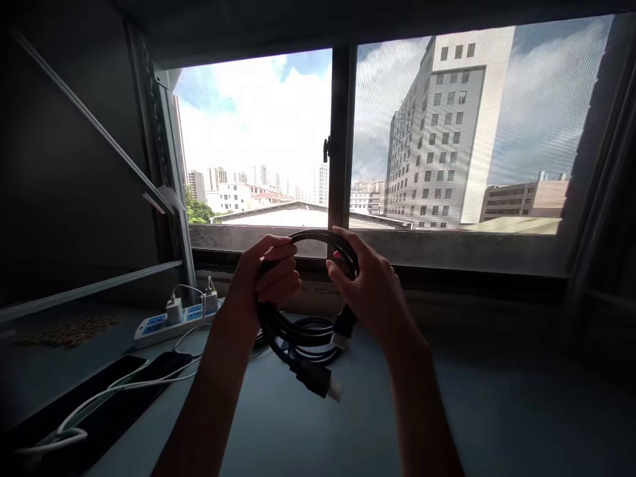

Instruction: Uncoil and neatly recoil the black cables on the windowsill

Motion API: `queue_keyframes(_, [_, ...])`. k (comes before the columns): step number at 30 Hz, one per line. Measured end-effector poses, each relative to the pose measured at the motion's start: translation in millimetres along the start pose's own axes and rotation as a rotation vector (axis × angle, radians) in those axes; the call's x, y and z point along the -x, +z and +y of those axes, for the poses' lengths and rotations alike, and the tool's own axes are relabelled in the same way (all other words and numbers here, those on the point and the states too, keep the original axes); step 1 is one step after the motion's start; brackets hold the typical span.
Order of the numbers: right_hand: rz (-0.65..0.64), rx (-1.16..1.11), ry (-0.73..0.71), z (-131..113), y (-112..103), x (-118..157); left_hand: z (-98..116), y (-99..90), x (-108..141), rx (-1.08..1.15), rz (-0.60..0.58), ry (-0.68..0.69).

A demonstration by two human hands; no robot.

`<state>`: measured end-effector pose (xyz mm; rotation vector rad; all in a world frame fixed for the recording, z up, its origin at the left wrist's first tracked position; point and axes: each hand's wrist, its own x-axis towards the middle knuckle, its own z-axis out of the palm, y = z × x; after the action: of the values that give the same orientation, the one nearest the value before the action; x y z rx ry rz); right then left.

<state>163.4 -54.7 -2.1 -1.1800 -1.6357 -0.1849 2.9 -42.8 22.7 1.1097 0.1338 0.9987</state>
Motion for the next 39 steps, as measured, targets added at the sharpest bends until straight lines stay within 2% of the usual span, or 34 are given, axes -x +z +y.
queue_keyframes(4, [-0.185, 0.092, 0.023, -7, 19, 5, 6, -0.1, 3, -0.058, 0.131, 0.073])
queue_keyframes(7, [-0.249, 0.175, 0.086, -11, 25, 6, 6, 3.2, 4, -0.112, 0.207, 0.109])
queue_keyframes(10, [-0.284, 0.206, 0.118, -12, 26, 5, 3, 5.4, 2, -0.15, 0.229, 0.101])
queue_keyframes(20, [-0.242, 0.214, 0.066, -2, 19, 4, 8, -1.3, 3, -0.141, 0.118, 0.057])
queue_keyframes(26, [-0.135, 0.296, 0.098, -5, 26, 2, 10, -1.9, 6, -0.064, 0.045, 0.037])
queue_keyframes(31, [-0.09, 0.368, 0.097, 4, 34, 0, 7, -6.1, 0, -0.049, 0.047, 0.013])
queue_keyframes(36, [-0.101, 0.127, 0.131, 30, 44, -6, 0, -27.3, -16, -0.116, 0.073, -0.035])
queue_keyframes(39, [-0.094, 0.006, 0.178, 44, 48, -11, -3, -42.9, -24, -0.256, 0.13, -0.049])
